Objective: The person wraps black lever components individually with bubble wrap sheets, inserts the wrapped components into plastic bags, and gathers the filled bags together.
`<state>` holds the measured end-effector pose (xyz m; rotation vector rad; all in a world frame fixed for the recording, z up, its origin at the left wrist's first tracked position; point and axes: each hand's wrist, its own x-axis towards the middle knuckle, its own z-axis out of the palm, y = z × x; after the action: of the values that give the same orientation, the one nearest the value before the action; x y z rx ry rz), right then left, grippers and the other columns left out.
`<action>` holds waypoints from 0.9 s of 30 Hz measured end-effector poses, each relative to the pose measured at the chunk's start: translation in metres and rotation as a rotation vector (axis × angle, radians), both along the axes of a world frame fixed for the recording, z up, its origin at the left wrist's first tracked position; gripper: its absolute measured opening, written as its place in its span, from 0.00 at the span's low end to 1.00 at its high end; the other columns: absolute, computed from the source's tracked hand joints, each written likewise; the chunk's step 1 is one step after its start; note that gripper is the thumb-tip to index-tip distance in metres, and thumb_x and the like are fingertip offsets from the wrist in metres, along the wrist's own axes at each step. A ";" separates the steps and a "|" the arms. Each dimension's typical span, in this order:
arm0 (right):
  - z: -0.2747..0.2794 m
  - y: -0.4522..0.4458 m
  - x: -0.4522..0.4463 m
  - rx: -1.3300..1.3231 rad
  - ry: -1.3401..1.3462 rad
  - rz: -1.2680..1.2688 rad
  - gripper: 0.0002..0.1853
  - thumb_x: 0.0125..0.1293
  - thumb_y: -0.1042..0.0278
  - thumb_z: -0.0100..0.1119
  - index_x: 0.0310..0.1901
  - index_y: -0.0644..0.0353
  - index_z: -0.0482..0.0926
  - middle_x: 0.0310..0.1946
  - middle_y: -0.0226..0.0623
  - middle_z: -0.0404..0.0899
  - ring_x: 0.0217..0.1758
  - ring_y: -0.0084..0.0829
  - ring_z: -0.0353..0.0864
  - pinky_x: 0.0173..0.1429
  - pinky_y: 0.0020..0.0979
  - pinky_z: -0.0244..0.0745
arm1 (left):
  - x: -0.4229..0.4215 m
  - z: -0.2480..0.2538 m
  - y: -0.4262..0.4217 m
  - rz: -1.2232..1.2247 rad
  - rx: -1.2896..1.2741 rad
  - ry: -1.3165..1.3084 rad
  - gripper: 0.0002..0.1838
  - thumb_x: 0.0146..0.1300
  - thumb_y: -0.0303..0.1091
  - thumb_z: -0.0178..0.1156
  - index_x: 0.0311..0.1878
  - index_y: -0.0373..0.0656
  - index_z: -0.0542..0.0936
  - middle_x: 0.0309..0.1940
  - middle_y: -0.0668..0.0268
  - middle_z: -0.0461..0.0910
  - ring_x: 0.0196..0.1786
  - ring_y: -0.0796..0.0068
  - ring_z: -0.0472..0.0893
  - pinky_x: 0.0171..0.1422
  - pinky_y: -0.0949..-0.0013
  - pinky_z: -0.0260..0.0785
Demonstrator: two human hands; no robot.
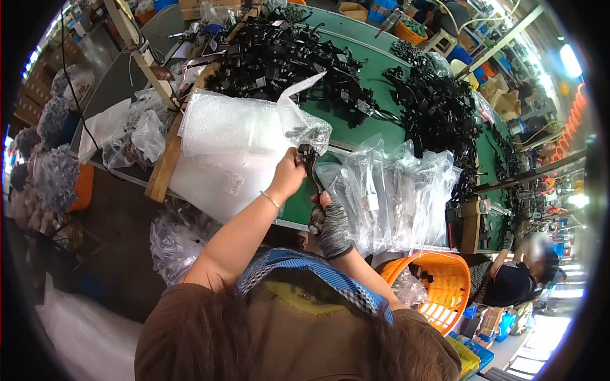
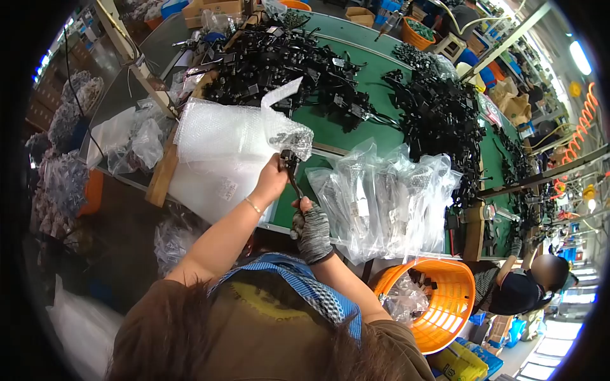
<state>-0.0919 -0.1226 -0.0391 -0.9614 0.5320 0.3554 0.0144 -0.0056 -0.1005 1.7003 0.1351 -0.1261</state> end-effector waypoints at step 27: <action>-0.065 -0.029 -0.031 -0.192 0.002 -0.181 0.16 0.62 0.61 0.54 0.50 0.58 0.71 0.40 0.40 0.78 0.46 0.41 0.76 0.49 0.49 0.72 | -0.092 0.034 -0.001 -0.543 0.656 -0.420 0.10 0.56 0.34 0.53 0.35 0.37 0.74 0.28 0.54 0.78 0.37 0.51 0.76 0.40 0.53 0.68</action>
<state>-0.1231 -0.1516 -0.1038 -1.0882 0.6587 0.1444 -0.0773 -0.0065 -0.0669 2.3416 -0.6706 -0.1313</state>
